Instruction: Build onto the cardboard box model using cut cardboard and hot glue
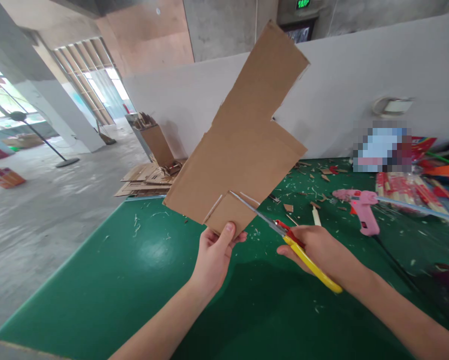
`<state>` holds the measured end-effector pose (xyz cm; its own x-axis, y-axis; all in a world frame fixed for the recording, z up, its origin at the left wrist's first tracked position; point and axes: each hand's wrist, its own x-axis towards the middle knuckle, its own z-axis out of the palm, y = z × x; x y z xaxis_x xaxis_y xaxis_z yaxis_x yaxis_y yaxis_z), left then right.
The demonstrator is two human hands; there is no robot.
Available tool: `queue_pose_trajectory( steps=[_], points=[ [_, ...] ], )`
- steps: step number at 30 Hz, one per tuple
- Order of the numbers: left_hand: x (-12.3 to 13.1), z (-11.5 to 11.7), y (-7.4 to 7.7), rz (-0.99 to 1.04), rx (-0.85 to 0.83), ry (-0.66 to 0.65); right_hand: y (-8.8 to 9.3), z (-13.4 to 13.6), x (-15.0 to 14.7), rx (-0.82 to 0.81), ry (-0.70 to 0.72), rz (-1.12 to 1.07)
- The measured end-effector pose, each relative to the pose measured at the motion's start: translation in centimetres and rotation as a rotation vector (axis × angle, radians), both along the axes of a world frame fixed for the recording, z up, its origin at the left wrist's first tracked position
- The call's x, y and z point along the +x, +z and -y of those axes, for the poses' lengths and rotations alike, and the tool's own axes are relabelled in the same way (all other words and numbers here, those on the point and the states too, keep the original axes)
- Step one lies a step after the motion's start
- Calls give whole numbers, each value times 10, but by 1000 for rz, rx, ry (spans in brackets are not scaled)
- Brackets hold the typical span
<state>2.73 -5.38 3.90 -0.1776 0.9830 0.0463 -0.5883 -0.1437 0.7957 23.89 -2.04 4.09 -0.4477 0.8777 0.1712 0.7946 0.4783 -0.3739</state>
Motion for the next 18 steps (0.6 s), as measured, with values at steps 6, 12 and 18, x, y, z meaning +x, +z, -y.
queue_pose_trajectory(
  steps=[6, 12, 18],
  points=[
    [-6, 12, 2, 67, -147, 51, 3, 2, -6, -19, 31, 28],
    [-26, 27, 3, 47, -206, 62, 9, 9, -21, -97, 64, 61],
    [-53, 22, 9, 70, -191, 350, 24, 19, -29, -261, 75, 48]
  ],
)
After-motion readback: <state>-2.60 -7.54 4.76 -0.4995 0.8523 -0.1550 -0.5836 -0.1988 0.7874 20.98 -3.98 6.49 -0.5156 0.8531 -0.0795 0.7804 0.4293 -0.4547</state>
